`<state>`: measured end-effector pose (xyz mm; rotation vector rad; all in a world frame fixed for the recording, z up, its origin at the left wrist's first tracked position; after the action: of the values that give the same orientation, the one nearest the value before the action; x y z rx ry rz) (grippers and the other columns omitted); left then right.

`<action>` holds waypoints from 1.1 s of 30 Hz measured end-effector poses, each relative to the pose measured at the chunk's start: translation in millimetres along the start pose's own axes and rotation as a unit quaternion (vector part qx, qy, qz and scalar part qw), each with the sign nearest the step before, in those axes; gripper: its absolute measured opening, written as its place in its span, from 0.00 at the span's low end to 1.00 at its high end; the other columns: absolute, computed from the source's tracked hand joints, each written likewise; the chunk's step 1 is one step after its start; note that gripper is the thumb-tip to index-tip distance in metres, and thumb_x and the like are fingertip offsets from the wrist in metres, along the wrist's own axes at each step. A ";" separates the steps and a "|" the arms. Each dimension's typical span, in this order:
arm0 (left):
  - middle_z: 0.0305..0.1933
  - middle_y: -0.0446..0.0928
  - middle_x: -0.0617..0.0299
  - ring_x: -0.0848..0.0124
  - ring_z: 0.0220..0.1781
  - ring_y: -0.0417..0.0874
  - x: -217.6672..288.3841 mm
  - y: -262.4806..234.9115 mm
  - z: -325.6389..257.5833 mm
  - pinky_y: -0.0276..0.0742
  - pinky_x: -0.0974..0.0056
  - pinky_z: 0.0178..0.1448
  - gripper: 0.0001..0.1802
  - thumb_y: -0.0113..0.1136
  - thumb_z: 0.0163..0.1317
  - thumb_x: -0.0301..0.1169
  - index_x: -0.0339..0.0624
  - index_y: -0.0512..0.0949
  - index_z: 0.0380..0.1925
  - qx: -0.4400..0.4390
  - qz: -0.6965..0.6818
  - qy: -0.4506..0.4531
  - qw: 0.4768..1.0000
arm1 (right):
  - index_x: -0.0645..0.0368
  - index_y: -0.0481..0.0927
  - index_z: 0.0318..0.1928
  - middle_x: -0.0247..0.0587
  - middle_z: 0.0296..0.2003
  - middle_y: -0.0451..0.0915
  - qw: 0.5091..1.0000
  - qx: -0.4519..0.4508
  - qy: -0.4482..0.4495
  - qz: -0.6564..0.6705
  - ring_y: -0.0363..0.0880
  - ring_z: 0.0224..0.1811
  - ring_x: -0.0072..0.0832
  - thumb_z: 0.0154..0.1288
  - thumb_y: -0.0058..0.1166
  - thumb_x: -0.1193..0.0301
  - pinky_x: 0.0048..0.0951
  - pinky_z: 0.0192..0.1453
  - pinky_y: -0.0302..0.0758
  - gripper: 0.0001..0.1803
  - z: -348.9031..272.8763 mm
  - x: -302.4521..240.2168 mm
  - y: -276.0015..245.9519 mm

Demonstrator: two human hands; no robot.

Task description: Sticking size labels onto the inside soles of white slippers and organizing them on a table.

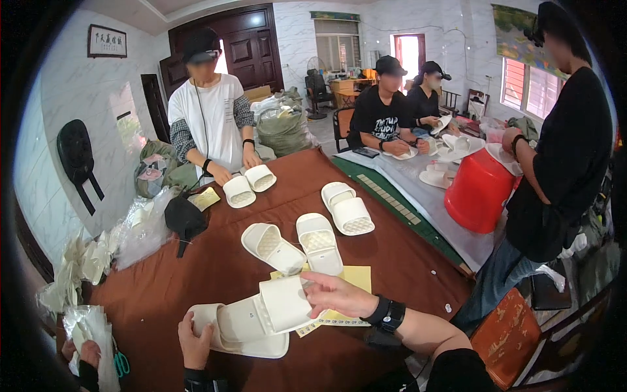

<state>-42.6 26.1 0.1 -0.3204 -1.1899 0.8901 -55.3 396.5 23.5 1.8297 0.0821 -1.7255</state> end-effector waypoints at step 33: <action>0.30 0.80 0.54 0.61 0.32 0.79 62.3 -10.5 -16.3 0.75 0.61 0.39 0.09 0.59 0.51 0.24 0.37 0.82 0.35 -0.040 -0.063 0.108 0.991 | 0.65 0.35 0.72 0.51 0.61 0.62 0.990 -0.111 0.035 0.078 0.69 0.56 0.28 0.68 0.48 0.77 0.33 0.60 0.72 0.42 3.4 41.7 52.3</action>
<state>-17.7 69.2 42.2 -0.3927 -1.0352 0.6803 -29.0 337.7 5.2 1.6860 0.1506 -1.4826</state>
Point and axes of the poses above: each hand's wrist, its own z-axis towards the middle knuckle, its own y-axis out of the palm, x = y × z, the point moved 5 cm from there along z, towards the middle knuckle
